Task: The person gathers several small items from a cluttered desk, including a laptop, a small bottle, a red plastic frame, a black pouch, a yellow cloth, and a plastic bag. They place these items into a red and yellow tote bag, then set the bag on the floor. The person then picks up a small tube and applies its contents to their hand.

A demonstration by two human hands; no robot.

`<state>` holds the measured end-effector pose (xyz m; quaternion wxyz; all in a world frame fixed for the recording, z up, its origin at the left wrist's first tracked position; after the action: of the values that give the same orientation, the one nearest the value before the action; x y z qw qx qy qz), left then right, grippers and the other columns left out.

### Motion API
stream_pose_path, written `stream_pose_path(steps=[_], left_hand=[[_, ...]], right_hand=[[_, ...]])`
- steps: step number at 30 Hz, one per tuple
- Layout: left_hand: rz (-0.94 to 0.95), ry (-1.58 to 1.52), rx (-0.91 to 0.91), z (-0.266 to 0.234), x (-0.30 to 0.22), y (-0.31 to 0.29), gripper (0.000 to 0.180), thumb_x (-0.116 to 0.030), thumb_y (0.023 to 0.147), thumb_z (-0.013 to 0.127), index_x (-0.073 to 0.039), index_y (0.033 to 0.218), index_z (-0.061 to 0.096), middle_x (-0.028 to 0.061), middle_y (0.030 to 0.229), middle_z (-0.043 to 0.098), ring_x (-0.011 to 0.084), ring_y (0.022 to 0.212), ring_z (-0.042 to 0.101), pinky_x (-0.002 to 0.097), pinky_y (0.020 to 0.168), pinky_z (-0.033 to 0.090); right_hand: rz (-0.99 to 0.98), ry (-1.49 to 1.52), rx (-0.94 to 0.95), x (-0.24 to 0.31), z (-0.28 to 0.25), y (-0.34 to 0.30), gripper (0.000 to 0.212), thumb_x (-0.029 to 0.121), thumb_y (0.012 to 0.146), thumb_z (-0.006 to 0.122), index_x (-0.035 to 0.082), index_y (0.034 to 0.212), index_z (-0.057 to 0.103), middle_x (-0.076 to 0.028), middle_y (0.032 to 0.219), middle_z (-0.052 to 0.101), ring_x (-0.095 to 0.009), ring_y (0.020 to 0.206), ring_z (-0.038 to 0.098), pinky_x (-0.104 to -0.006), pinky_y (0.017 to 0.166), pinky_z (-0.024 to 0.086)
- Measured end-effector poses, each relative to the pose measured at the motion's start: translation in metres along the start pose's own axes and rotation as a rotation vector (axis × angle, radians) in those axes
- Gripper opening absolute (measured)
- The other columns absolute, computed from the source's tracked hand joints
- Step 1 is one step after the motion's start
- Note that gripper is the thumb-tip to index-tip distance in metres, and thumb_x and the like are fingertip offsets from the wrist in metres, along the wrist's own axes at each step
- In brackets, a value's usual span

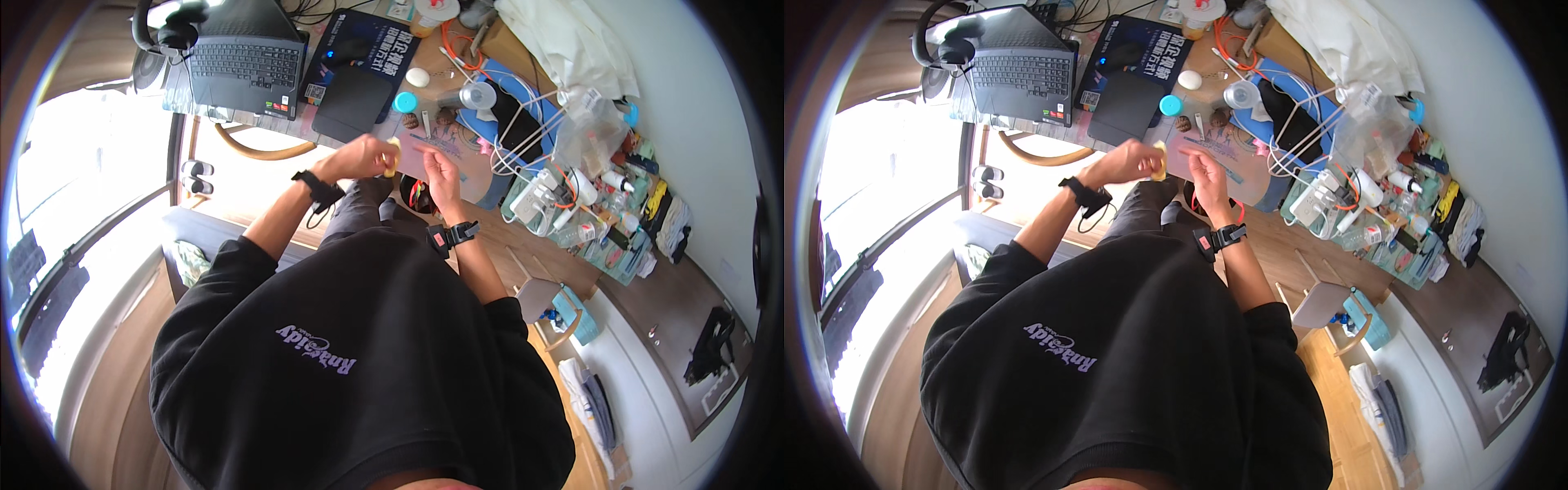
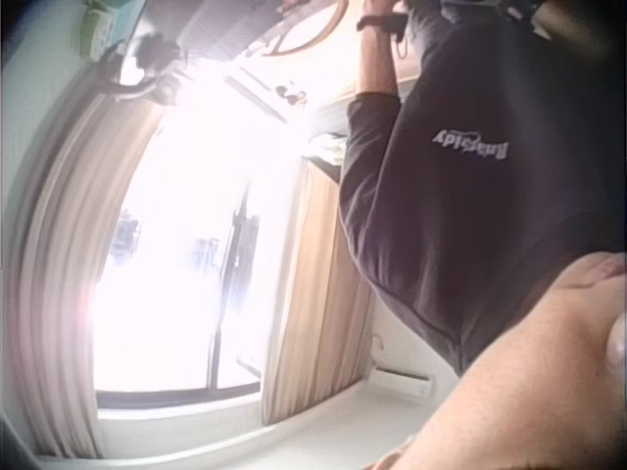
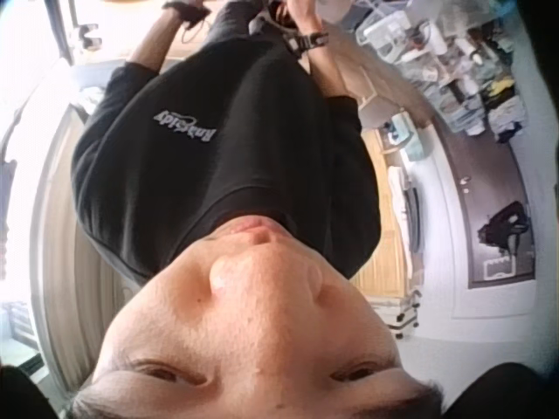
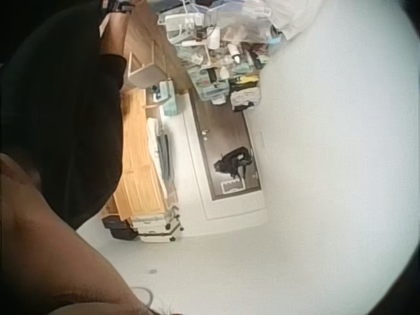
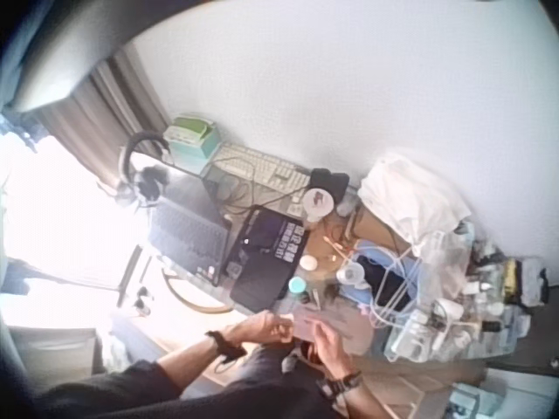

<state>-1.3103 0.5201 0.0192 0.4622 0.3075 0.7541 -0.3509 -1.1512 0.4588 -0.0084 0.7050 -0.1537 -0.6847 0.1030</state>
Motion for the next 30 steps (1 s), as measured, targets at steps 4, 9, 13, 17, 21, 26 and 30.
stream_pose_path(steps=[4, 9, 13, 17, 21, 26, 30], left_hand=[[0.158, -0.005, 0.094, 0.029, -0.079, -0.016, 0.02, -0.01, 0.085, 0.069, 0.0, 0.102, 0.073, 0.0203, 0.085, 0.074, 0.0398, 0.076, 0.071, 0.0429, 0.071, 0.057], [0.152, 0.032, 0.1, 0.053, -0.105, -0.032, 0.019, -0.016, 0.09, 0.072, -0.002, 0.103, 0.075, 0.017, 0.086, 0.074, 0.0307, 0.073, 0.072, 0.0383, 0.068, 0.057], [0.099, 0.083, 0.108, 0.068, -0.094, -0.054, 0.02, -0.019, 0.093, 0.072, -0.004, 0.106, 0.075, 0.0141, 0.085, 0.074, 0.0269, 0.073, 0.071, 0.0366, 0.069, 0.056], [0.001, 0.082, 0.164, 0.084, -0.067, -0.08, 0.021, -0.022, 0.096, 0.071, -0.005, 0.107, 0.073, 0.0132, 0.083, 0.073, 0.0258, 0.075, 0.071, 0.0369, 0.071, 0.056], [-0.106, -0.114, 0.13, 0.079, -0.031, -0.093, 0.02, -0.02, 0.099, 0.068, -0.002, 0.107, 0.07, 0.0064, 0.084, 0.069, 0.015, 0.08, 0.066, 0.0315, 0.075, 0.053], [-0.21, -0.294, 0.152, 0.07, 0.024, -0.098, 0.022, -0.022, 0.099, 0.069, 0.0, 0.099, 0.066, 0.0016, 0.083, 0.063, 0.0092, 0.078, 0.059, 0.0291, 0.07, 0.049], [-0.221, -0.239, 0.145, 0.059, 0.072, -0.097, 0.02, -0.019, 0.098, 0.07, 0.0, 0.102, 0.068, 0.006, 0.086, 0.069, 0.0145, 0.082, 0.066, 0.0302, 0.078, 0.053]], right_hand=[[-0.033, 0.034, 0.381, 0.04, 0.024, -0.044, 0.047, 0.039, 0.102, 0.07, 0.002, 0.131, 0.068, -0.005, 0.126, 0.07, -0.011, 0.109, 0.062, -0.0275, 0.086, 0.051], [0.176, -0.183, 0.383, 0.008, 0.009, -0.099, 0.037, 0.023, 0.092, 0.083, 0.0, 0.118, 0.072, -0.002, 0.098, 0.073, -0.01, 0.088, 0.064, -0.0272, 0.081, 0.051], [0.146, 0.136, 0.279, -0.017, 0.013, -0.135, 0.021, 0.018, 0.099, 0.073, 0.004, 0.113, 0.07, 0.005, 0.088, 0.065, 0.0, 0.07, 0.052, -0.0202, 0.059, 0.04], [0.096, 0.29, 0.14, -0.038, 0.023, -0.162, 0.021, 0.017, 0.103, 0.068, 0.004, 0.119, 0.067, 0.005, 0.086, 0.064, 0.001, 0.064, 0.046, -0.0199, 0.056, 0.036], [0.189, 0.315, 0.18, -0.061, 0.05, -0.178, 0.022, 0.014, 0.102, 0.069, -0.001, 0.117, 0.065, -0.003, 0.104, 0.073, -0.005, 0.089, 0.065, -0.0227, 0.078, 0.052], [0.445, 0.316, 0.063, -0.108, 0.058, -0.177, 0.027, 0.016, 0.098, 0.076, -0.001, 0.116, 0.066, 0.001, 0.098, 0.071, -0.004, 0.085, 0.063, -0.0233, 0.075, 0.051], [0.236, 0.202, -0.003, -0.105, 0.064, -0.151, 0.022, 0.016, 0.098, 0.075, 0.004, 0.112, 0.064, 0.008, 0.084, 0.059, 0.001, 0.07, 0.049, -0.0186, 0.06, 0.037]])
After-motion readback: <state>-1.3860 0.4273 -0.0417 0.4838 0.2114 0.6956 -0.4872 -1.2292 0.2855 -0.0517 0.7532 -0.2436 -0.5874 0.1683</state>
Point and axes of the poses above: each hand's wrist, its own y-axis towards the middle knuckle, its own z-axis out of the palm, x = y × z, the point moved 10 cm from there along y, towards the middle knuckle
